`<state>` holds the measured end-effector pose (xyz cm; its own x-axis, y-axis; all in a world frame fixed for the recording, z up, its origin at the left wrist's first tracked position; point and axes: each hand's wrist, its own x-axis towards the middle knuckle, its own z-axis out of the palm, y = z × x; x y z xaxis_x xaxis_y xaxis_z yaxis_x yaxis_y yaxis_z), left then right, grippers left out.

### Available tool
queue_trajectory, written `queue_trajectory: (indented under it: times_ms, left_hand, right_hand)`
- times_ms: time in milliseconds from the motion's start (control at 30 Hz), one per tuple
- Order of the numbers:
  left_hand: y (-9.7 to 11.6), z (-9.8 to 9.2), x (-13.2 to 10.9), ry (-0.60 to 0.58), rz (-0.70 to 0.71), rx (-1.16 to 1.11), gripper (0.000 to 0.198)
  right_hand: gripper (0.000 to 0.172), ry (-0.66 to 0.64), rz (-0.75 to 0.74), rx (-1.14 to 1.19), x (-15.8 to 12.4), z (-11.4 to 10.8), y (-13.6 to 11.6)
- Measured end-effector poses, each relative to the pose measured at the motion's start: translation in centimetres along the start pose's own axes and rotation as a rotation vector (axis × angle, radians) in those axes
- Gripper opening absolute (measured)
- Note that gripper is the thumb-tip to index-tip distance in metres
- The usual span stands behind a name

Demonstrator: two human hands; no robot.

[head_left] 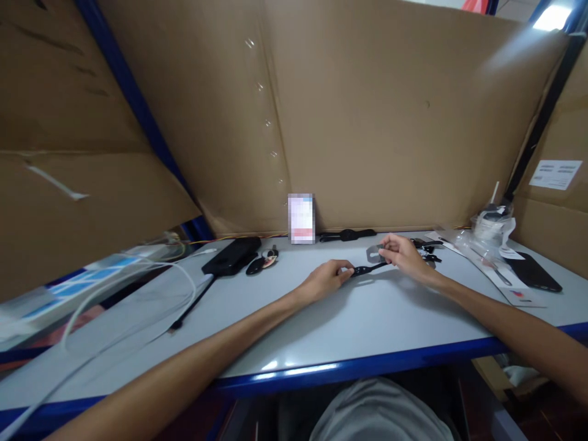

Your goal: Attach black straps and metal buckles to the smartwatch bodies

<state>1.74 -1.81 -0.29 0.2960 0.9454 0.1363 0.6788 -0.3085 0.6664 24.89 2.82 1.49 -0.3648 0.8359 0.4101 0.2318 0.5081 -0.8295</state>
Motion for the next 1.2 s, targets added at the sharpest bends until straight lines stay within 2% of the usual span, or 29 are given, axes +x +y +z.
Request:
queue_trajectory:
  times_ms: [67, 167, 267, 367, 500, 667, 833, 1000, 1200]
  left_hand:
    - [-0.1, -0.1, 0.1, -0.016, -0.067, -0.22, 0.033]
    - [0.2, -0.3, -0.1, 0.009, -0.149, -0.432, 0.034]
    - [0.7, -0.7, -0.3, -0.006, -0.181, -0.603, 0.032]
    - [1.0, -1.0, -0.4, -0.096, -0.217, -0.819, 0.026]
    - [1.1, -1.1, -0.3, -0.22, -0.281, -1.036, 0.031]
    - [0.9, -0.8, -0.3, -0.256, -0.295, -1.101, 0.039]
    - [0.5, -0.9, -0.1, -0.311, -0.321, -1.203, 0.046]
    - [0.3, -1.0, -0.1, -0.282, -0.328, -1.219, 0.053]
    - [0.7, -1.1, -0.3, -0.245, -0.295, -1.248, 0.049]
  right_hand:
    - [0.018, 0.037, 0.026, 0.123, -0.3, -0.1, -1.1]
    - [0.022, 0.114, -0.026, 0.167, -0.7, -0.4, -2.8]
    - [0.025, 0.063, -0.01, 0.204, -1.2, -0.2, -3.6]
    - [0.025, -0.051, 0.148, 0.309, -1.5, 0.8, -2.9]
    - [0.023, -0.096, 0.361, 0.451, -2.0, 2.5, -1.4]
    - [0.02, -0.137, 0.406, 0.559, -2.5, 3.2, -1.1]
    - [0.017, -0.105, 0.397, 0.6, -2.7, 3.2, -0.9]
    - [0.016, -0.041, 0.457, 0.536, -2.3, 3.5, -0.9]
    - [0.019, 0.018, 0.474, 0.515, -1.3, 4.7, -1.2]
